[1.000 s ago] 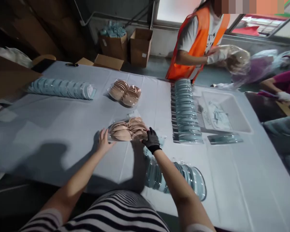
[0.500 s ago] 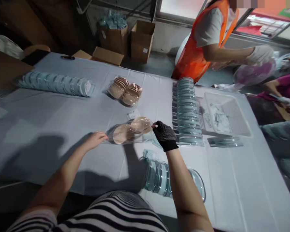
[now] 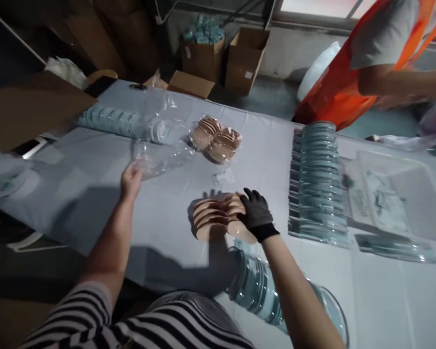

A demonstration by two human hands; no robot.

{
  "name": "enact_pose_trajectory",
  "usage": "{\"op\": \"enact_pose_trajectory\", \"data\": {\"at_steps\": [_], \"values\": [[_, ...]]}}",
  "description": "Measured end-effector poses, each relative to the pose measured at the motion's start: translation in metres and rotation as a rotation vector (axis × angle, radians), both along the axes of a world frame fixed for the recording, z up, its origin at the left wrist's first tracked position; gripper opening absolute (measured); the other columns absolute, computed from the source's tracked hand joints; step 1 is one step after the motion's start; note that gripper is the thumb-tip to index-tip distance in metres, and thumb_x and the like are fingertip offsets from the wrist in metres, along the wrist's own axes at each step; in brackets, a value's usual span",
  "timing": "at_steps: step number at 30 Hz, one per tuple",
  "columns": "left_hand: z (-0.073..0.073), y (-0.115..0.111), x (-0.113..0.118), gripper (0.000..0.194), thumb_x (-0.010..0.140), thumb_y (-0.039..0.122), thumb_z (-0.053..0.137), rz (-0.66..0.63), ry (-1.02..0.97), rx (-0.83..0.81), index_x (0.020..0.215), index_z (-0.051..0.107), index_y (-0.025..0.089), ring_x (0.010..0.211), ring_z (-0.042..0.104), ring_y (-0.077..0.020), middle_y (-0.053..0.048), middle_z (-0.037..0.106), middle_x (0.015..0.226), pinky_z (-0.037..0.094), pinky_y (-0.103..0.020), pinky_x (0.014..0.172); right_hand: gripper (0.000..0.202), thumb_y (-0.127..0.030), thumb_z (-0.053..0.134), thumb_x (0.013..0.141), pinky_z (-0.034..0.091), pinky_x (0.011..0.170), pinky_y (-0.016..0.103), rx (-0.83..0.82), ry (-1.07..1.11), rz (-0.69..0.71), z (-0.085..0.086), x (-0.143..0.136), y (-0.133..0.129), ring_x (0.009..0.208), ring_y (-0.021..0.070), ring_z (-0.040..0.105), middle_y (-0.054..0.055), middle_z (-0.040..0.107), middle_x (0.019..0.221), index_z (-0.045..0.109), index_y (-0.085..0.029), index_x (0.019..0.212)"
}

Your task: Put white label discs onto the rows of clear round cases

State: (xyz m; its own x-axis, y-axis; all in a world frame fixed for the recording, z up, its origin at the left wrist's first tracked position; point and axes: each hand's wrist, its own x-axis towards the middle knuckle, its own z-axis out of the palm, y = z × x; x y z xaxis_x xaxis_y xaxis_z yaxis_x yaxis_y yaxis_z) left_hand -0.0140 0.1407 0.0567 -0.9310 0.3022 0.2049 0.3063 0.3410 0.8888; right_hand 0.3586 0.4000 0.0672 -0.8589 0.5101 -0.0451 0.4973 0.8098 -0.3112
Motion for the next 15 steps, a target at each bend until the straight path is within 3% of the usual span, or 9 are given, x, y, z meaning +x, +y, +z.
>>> {"op": "enact_pose_trajectory", "data": {"at_steps": [3,6,8,11,13,15], "values": [[-0.021,0.074,0.013,0.044,0.085,0.011,0.053,-0.18,0.245,-0.352,0.126,0.067,0.02,0.097,0.062,-0.0243,-0.01,0.07,0.101,0.046,-0.036,0.092,0.088,-0.04,0.085,0.062,0.022,0.112,0.07,0.049,-0.369,0.198,-0.029,-0.013,-0.035,0.143,0.049,0.029,0.02,0.034,0.159,0.055,-0.018,0.142],[-0.05,0.135,0.04,0.032,0.084,0.008,0.057,-0.441,0.22,-0.619,0.108,0.075,0.021,0.107,0.059,-0.0301,-0.013,0.068,0.098,0.041,-0.044,0.098,0.088,-0.04,0.08,0.071,0.017,0.115,0.07,-0.021,-0.411,0.288,-0.05,-0.011,-0.065,0.146,0.0462,0.025,0.019,0.031,0.16,0.046,-0.019,0.15],[-0.064,0.154,0.053,0.016,0.081,0.008,0.063,-0.507,0.143,-0.624,0.087,0.075,0.017,0.108,0.058,-0.0308,-0.013,0.067,0.095,0.038,-0.047,0.102,0.077,-0.037,0.073,0.079,0.021,0.118,0.065,-0.038,-0.317,0.215,-0.057,0.001,-0.074,0.147,0.0426,0.027,0.02,0.036,0.158,0.048,-0.015,0.148],[-0.07,0.149,0.063,0.01,0.081,0.01,0.061,-0.391,0.134,-0.412,0.074,0.066,0.015,0.121,0.051,-0.03,-0.014,0.065,0.108,0.029,-0.05,0.111,0.072,-0.039,0.067,0.083,0.031,0.117,0.058,-0.051,-0.069,0.005,-0.052,0.023,-0.068,0.146,0.0381,0.032,0.022,0.042,0.154,0.048,-0.011,0.147],[-0.062,0.132,0.072,0.016,0.083,0.013,0.052,-0.271,0.064,-0.058,0.07,0.06,0.018,0.119,0.053,-0.0263,-0.011,0.065,0.106,0.034,-0.046,0.11,0.088,-0.048,0.067,0.083,0.033,0.118,0.055,-0.05,0.141,-0.107,-0.039,0.03,-0.059,0.148,0.0359,0.029,0.023,0.036,0.156,0.033,-0.009,0.155],[-0.044,0.114,0.093,0.019,0.082,0.021,0.048,-0.238,-0.172,0.365,0.064,0.054,0.02,0.094,0.063,-0.0223,-0.006,0.066,0.083,0.047,-0.041,0.096,0.111,-0.059,0.069,0.08,0.033,0.118,0.053,-0.051,0.331,-0.178,-0.022,0.025,-0.051,0.149,0.0349,0.026,0.024,0.028,0.159,0.011,-0.008,0.16]]}}
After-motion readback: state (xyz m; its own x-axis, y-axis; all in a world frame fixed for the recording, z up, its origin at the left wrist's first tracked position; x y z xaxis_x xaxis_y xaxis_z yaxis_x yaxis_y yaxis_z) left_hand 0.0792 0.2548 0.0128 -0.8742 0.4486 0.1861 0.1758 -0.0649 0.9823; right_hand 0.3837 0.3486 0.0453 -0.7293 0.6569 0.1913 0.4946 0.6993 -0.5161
